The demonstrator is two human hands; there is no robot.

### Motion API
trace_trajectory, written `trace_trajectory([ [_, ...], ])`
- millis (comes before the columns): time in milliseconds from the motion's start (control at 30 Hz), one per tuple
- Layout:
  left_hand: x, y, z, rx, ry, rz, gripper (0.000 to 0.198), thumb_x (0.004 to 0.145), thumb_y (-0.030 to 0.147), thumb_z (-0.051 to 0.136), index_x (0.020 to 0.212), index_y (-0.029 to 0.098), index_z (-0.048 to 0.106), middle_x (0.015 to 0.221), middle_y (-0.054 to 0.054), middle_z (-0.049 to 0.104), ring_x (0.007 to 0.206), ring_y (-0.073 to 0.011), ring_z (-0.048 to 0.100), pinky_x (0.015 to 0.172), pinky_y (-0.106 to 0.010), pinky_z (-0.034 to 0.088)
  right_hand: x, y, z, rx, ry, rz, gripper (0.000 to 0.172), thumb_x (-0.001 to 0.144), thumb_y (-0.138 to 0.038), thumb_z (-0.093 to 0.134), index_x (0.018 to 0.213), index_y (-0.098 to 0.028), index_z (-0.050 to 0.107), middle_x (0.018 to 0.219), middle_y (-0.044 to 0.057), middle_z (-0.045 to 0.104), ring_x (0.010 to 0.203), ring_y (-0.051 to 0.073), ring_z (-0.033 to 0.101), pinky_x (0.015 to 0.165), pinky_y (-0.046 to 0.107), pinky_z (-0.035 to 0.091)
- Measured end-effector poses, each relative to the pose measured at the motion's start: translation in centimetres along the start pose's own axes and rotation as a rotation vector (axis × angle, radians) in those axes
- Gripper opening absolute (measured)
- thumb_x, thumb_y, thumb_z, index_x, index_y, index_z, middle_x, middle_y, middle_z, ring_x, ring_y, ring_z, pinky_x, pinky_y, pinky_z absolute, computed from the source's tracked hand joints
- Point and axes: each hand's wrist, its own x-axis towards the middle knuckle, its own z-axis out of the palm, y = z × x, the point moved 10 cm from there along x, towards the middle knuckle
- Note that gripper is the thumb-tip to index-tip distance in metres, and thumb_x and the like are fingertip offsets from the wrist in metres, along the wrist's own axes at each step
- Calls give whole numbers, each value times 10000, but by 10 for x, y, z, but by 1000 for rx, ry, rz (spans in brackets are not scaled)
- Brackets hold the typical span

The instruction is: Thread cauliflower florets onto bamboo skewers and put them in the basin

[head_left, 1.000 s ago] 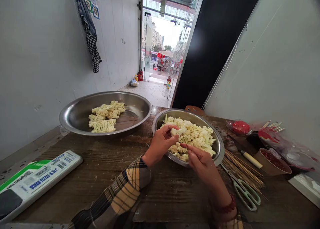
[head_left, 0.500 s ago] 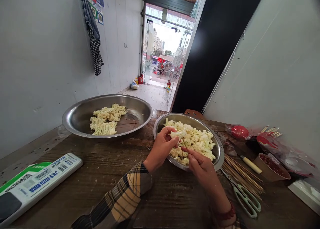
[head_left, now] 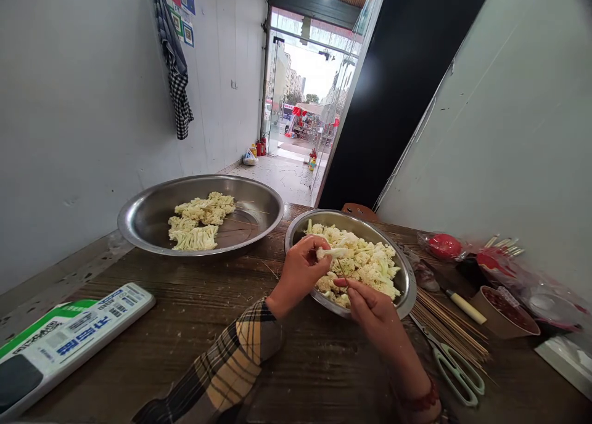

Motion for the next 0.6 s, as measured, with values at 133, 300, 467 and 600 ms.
trace_trajectory([
  [133, -1, 0, 1, 15, -4, 10, 50, 717, 168, 625, 762, 189, 617, 857, -33, 604, 772, -156, 530, 683, -259, 422, -1, 0, -1, -23, 15, -22, 446, 916, -450, 446, 1103, -104, 657, 531, -49, 328, 483, 103, 317, 473, 234, 241],
  [300, -4, -8, 7, -108, -22, -128, 69, 704, 205, 644, 752, 181, 601, 850, -19, 590, 658, -124, 517, 592, -247, 429, -2, 4, -3, -15, 46, -40, 414, 921, -437, 448, 1069, -116, 663, 527, -47, 336, 482, 104, 320, 471, 235, 245],
  [467, -6, -9, 11, -163, -32, -182, 92, 696, 213, 650, 749, 173, 586, 843, -11, 571, 615, -104, 511, 562, -242, 444, -3, 2, -2, -11, 49, -38, 399, 926, -427, 443, 1044, -116, 663, 522, -52, 333, 478, 98, 321, 478, 233, 265],
  [600, -7, -11, 13, -139, -45, -185, 96, 703, 210, 642, 767, 167, 585, 839, -9, 573, 596, -98, 532, 556, -239, 440, -4, 0, -4, -26, 70, -43, 380, 928, -421, 443, 1035, -128, 659, 536, -47, 348, 490, 101, 334, 484, 234, 279],
])
